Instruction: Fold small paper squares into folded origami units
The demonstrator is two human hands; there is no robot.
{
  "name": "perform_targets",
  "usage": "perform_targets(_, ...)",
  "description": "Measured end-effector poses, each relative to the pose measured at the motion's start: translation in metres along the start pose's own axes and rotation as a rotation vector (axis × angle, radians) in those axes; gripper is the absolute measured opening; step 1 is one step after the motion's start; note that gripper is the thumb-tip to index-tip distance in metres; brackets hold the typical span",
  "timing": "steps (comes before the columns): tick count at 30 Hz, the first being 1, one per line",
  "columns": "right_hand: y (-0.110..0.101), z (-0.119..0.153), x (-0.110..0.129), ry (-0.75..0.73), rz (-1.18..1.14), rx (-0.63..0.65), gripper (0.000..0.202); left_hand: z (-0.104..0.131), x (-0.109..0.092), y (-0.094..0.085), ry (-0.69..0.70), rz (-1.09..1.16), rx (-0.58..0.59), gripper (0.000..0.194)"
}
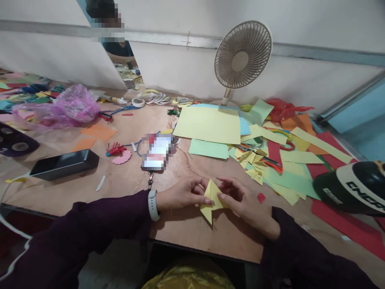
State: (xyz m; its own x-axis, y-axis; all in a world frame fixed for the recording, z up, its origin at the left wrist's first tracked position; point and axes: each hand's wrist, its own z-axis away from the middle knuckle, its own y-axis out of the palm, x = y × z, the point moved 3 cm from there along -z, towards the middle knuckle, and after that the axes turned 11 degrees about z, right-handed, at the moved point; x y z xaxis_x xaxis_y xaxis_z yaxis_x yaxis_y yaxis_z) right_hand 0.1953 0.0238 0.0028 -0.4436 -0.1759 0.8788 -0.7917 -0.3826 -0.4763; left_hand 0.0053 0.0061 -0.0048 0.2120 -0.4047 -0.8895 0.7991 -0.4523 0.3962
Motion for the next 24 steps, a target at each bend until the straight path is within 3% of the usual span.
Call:
perform_targets(4,0.004,-0.004,0.004,-0.030,-0.152,0.176,0.038,0.002,-0.001,0.004,-0.146,-0.012,0.127,0.046)
perform_targets(11,0.009,0.002,0.009,0.060,-0.335,0.292,0.034,0.002,0.001,0.000,-0.214,-0.086,0.241,0.044)
perform_targets(24,0.012,0.001,0.006,0.136,-0.429,0.269,0.035,0.003,-0.001,0.006,-0.165,-0.054,0.287,0.040)
